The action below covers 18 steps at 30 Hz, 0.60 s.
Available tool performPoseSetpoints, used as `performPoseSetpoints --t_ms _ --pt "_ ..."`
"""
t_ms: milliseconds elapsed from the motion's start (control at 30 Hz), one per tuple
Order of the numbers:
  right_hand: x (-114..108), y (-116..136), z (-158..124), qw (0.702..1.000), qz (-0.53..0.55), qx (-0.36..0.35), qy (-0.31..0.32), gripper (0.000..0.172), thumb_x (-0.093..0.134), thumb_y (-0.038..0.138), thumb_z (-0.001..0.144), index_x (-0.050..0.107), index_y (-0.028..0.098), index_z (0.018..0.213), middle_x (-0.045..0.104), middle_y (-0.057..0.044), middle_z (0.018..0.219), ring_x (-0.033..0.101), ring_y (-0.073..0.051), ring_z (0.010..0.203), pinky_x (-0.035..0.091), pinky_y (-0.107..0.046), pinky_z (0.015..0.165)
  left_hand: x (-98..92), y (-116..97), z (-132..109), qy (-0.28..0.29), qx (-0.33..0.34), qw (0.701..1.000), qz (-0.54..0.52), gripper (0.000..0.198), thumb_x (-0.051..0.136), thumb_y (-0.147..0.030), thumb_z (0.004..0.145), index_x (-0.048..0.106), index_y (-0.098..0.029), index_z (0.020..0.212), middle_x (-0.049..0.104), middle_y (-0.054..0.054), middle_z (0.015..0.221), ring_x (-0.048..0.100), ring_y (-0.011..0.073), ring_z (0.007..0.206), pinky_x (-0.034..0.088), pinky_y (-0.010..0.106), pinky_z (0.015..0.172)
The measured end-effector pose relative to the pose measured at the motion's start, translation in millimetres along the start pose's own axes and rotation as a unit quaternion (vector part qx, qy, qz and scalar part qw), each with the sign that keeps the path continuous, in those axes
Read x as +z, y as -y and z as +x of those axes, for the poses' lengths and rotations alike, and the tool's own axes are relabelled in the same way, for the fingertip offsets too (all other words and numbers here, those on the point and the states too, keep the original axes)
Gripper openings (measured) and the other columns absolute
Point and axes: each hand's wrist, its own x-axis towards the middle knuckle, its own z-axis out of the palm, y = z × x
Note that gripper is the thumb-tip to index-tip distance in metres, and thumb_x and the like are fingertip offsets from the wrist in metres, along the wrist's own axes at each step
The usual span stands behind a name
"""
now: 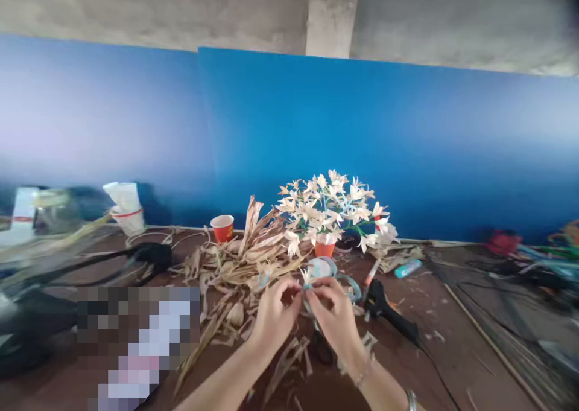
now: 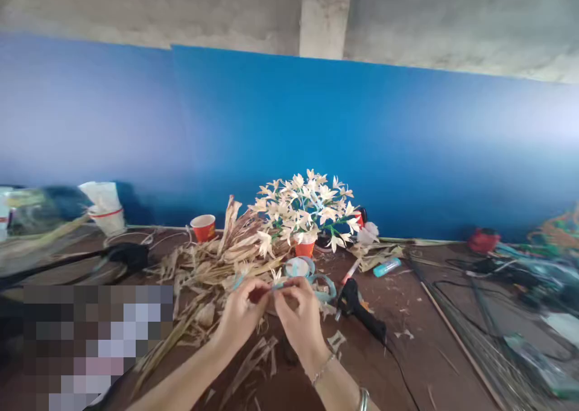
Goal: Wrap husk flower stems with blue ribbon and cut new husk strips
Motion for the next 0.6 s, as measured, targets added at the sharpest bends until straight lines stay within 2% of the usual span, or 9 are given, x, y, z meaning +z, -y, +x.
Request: performPoseSetpoints --t_ms 100,200,300,367,433,533,600 --pt "-9 -3 -2 0.994 -0.075 -0.042 -0.069 0.021 0.049 0.023 0.078 0.047 0.019 0.058 0.047 -0.002 0.068 0.049 -0.015 0.064 0.042 -0.028 0.060 -0.7 7 3 -0.018 -0.022 1.000 0.006 0.008 0.048 -0.020 0.070 0.056 -0.016 0.070 0.057 0.001 0.062 0.051 0.0136 0.059 0.039 0.024 0.057" --pt "-16 -1 -2 0.979 -0.138 -0.117 -0.091 0.007 0.048 0.016 0.076 0.054 0.019 0.076 0.051 -0.007 0.087 0.050 -0.021 0.084 0.041 -0.035 0.074 -1.1 11 5 -0.011 -0.027 1.000 0.008 0.007 0.049 -0.017 0.066 0.056 -0.016 0.068 0.054 -0.001 0.058 0.048 0.0123 0.054 0.038 0.023 0.054" --pt "-19 2 0 0.962 -0.201 -0.180 -0.046 0.030 0.045 0.009 0.075 0.056 0.023 0.099 0.045 -0.009 0.116 0.042 -0.025 0.106 0.036 -0.042 0.086 -1.7 9 4 0.007 -0.011 1.000 0.003 0.008 0.050 -0.013 0.063 0.056 -0.016 0.068 0.053 -0.002 0.059 0.048 0.0120 0.057 0.038 0.022 0.055" --pt "-19 2 0 0.954 -0.231 -0.190 -0.019 0.031 0.046 0.007 0.074 0.057 0.024 0.097 0.042 -0.008 0.123 0.038 -0.027 0.112 0.033 -0.043 0.088 -2.1 8 3 0.016 0.004 1.000 -0.013 0.010 0.049 -0.010 0.063 0.055 -0.016 0.067 0.054 -0.001 0.062 0.049 0.0121 0.060 0.038 0.022 0.058" --pt "-18 0 1 0.952 -0.242 -0.186 -0.013 0.023 0.048 0.009 0.074 0.058 0.023 0.089 0.042 -0.008 0.123 0.037 -0.027 0.112 0.033 -0.043 0.087 -1.7 8 2 0.026 0.004 0.999 -0.041 0.009 0.049 -0.009 0.063 0.054 -0.016 0.065 0.054 -0.001 0.064 0.049 0.0118 0.062 0.039 0.022 0.059" --pt "-17 -2 1 0.955 -0.234 -0.179 -0.029 0.015 0.049 0.011 0.074 0.059 0.022 0.080 0.050 -0.007 0.115 0.042 -0.025 0.106 0.034 -0.040 0.083 1.0 10 3 0.050 -0.043 0.989 -0.136 0.004 0.054 -0.013 0.066 0.054 -0.015 0.070 0.053 -0.001 0.065 0.048 0.0105 0.059 0.038 0.021 0.055" --pt "-18 -2 1 0.959 -0.220 -0.175 -0.034 0.015 0.050 0.011 0.074 0.059 0.022 0.078 0.055 -0.006 0.104 0.046 -0.023 0.099 0.035 -0.036 0.079 3.3 13 3 0.075 -0.085 0.968 -0.224 0.014 0.060 -0.019 0.067 0.054 -0.015 0.080 0.054 -0.001 0.066 0.048 0.0094 0.057 0.037 0.020 0.052"
